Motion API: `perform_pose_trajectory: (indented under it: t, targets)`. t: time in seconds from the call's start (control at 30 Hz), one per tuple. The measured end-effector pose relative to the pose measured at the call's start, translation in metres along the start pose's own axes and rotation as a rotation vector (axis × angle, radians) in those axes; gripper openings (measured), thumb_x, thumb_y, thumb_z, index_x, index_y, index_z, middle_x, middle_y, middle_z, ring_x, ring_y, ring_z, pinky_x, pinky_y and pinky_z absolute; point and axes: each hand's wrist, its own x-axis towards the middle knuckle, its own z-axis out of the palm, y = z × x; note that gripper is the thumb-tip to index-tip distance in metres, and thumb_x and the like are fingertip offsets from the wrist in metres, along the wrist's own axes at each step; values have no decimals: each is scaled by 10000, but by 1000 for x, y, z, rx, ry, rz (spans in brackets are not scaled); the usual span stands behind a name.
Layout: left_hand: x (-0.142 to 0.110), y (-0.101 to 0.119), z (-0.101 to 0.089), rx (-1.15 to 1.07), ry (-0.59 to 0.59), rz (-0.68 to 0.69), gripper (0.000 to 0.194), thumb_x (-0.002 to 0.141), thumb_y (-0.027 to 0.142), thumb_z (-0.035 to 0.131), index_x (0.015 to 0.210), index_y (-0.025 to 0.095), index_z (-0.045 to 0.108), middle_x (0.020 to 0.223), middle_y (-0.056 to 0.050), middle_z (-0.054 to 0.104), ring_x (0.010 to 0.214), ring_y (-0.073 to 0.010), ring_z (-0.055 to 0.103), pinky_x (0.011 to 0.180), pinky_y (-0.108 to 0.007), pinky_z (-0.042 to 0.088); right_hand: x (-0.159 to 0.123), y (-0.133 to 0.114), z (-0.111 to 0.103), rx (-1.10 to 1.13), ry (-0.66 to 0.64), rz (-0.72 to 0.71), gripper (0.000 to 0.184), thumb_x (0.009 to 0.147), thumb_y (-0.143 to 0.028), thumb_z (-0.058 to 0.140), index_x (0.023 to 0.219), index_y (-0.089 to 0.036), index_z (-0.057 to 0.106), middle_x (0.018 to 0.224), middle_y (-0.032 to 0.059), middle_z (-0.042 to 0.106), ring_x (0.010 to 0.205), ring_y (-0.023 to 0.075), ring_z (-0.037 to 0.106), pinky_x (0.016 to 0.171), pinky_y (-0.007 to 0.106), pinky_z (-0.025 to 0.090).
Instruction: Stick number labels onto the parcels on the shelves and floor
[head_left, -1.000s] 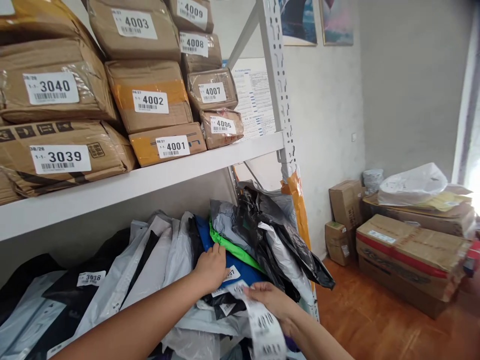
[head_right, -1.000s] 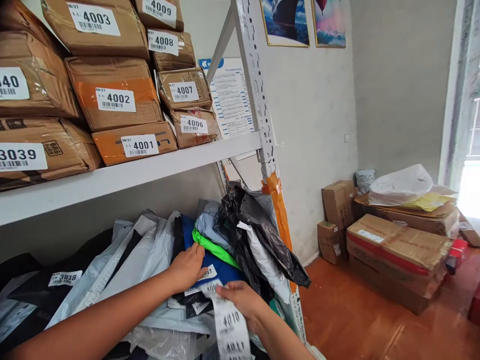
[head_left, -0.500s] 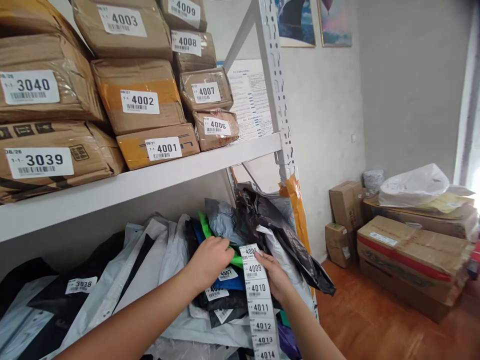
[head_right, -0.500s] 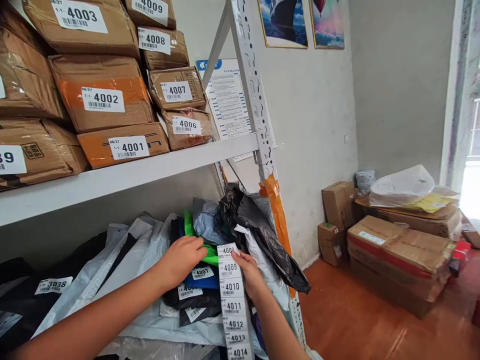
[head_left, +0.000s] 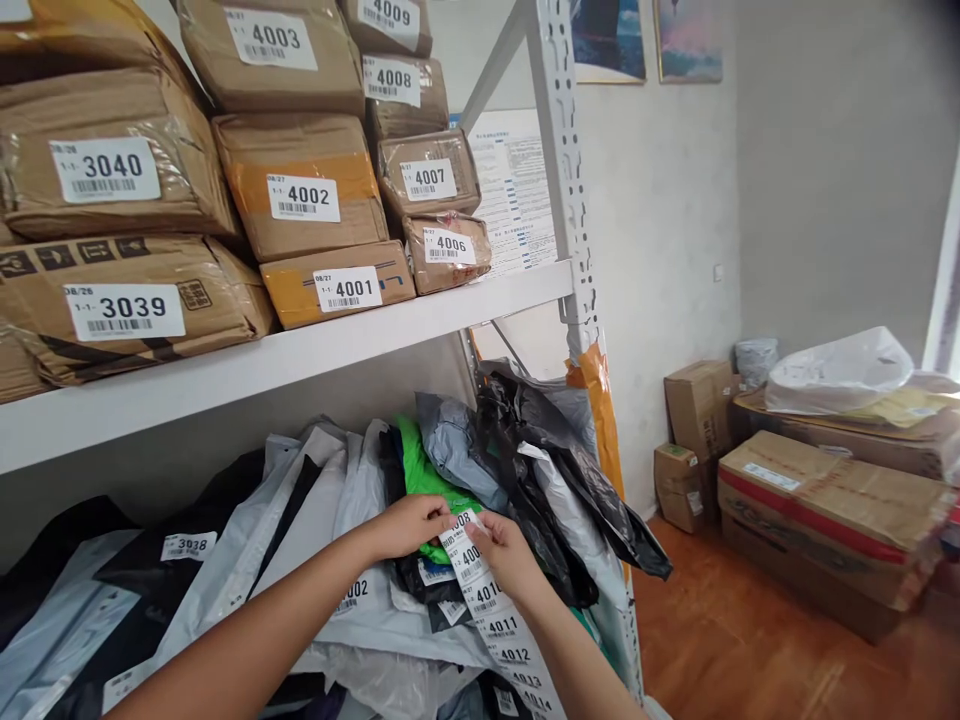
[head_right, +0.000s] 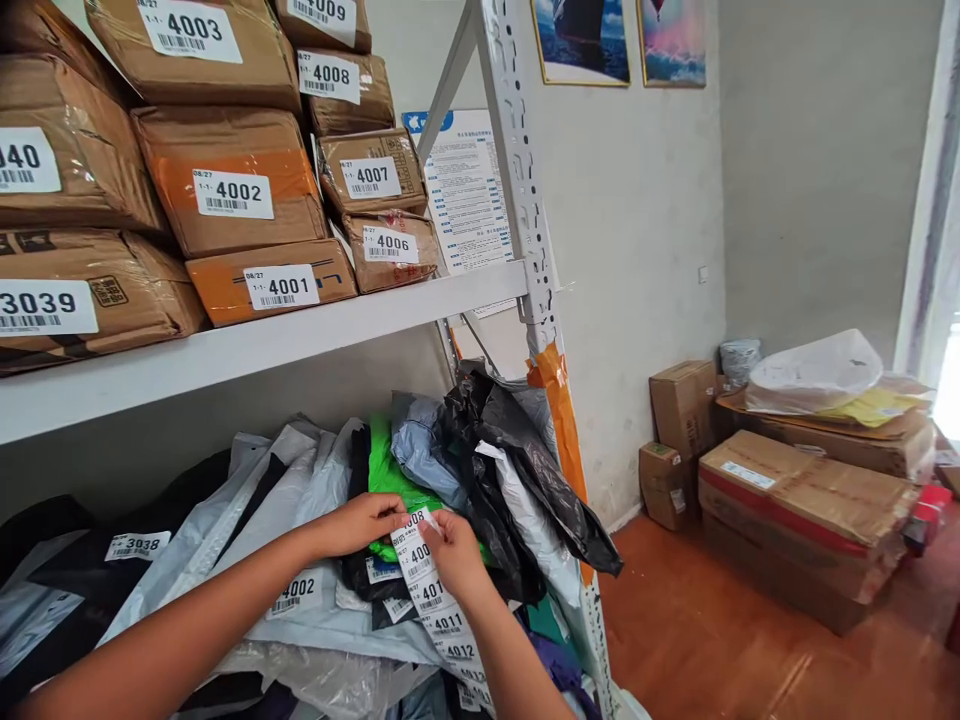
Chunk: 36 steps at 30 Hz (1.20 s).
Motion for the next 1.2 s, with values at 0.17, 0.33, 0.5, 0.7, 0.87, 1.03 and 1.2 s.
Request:
perform_pose_trajectory:
  t: [0.17,0.33,0.5,0.7,0.87,1.03,1.2]
  targets:
    - [-2,5,6,220,77,-20,354,885,451,320,807,179,534,827,-51,622,793,-201,575,671,-282,399,-4,2,2,-7,112,-1,572,478,-680,734,472,-204,417,428,-82,362,441,66,270,455,236,199]
    - [-4,20,15,478,105,-125,344,921,298,295,1062,107,543,1064,-158,631,978,-256,601,843,-348,443,-13,-6,2,47,79,119,523,382,-602,809,532,-192,521,429,-70,441,423,80,362,457,235,256]
    - [-2,30,30,603,81,-160,377,928,238,291,1119,69,569,1140,-199,601,1046,-293,593,904,-388,448,-29,2,-8,99,106,193,558,416,-567,823,461,-202,402,411,-80,425,400,49,308,443,223,223]
    - [2,29,22,555,70,-215,364,911,280,412,1153,33,527,1123,-202,606,1057,-285,597,909,-359,460,-65,8,-64,113,-141,362,490,416,-473,877,698,-116,695,600,33,654,517,112,552,522,226,377]
    - [36,43,-15,655,382,-249,751,703,270,693,1349,126,338,1370,-213,385,1143,-328,540,841,-346,489,-39,-21,-64,79,37,67,419,594,-512,798,853,-192,717,697,8,674,563,114,553,564,234,422]
    - [69,45,-30,857,233,-75,415,831,53,382,1197,173,539,1172,-158,549,926,-251,643,769,-353,499,23,-25,-39,-34,139,-277,458,525,-602,784,736,-198,741,1178,111,632,1110,276,547,935,371,419]
    - [48,41,-22,961,110,98,303,809,46,395,968,134,638,971,-136,633,895,-273,636,789,-405,505,29,-24,-65,-29,141,-240,420,574,-591,763,746,-211,723,842,87,696,828,257,628,742,388,496]
